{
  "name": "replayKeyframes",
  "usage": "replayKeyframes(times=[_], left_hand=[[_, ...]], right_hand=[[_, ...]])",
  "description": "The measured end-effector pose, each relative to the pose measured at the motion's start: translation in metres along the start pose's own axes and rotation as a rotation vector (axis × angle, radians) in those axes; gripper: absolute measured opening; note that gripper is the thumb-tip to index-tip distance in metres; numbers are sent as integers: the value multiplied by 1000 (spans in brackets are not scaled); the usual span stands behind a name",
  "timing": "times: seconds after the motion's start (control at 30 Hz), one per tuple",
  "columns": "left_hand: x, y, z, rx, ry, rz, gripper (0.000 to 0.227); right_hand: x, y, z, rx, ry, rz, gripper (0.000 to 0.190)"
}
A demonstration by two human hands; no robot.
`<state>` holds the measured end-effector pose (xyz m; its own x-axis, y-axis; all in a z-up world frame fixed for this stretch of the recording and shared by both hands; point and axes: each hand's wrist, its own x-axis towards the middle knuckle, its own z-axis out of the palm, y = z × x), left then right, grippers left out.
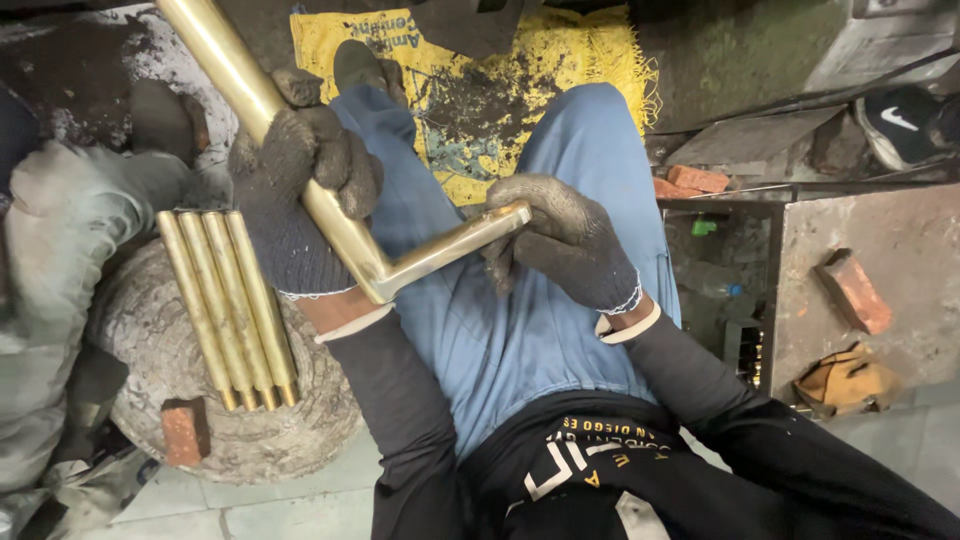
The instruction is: The person sits on the floor and uses a bench grinder to polish the surface of a brass-colored metal part. They hold the part with both hands, rotating it against the spinning wheel to smooth the edges and body. The person repeatedly inspects the part and repositions it to ensure even polishing.
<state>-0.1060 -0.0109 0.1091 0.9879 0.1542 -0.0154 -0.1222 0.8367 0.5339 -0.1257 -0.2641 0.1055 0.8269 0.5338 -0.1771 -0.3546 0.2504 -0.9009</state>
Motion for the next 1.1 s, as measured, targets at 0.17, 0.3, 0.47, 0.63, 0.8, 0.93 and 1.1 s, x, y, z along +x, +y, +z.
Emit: replayKeyframes(times=[0.17, 0.3, 0.47, 0.63, 0.8, 0.93, 1.1], left_hand=[[3, -1, 5, 52, 47, 8, 22], [10, -8, 7, 101, 96, 9, 20], [42, -32, -10, 219, 203, 37, 17], [115, -85, -53, 373, 510, -28, 10], [178, -134, -97, 220, 822, -39, 11], [191, -149, -104, 355, 975, 20, 16], [188, -159, -89, 309, 1047, 29, 20]], right_hand=[[8, 1, -7, -15, -20, -24, 44], [16, 0, -13, -8, -39, -41, 44], [44, 9, -22, -37, 128, 84, 35], [106, 41, -79, 377, 36, 154, 25], [154, 71, -110, 465, 128, 161, 18], [178, 74, -120, 585, 185, 232, 25], [183, 87, -127, 684, 264, 207, 18]])
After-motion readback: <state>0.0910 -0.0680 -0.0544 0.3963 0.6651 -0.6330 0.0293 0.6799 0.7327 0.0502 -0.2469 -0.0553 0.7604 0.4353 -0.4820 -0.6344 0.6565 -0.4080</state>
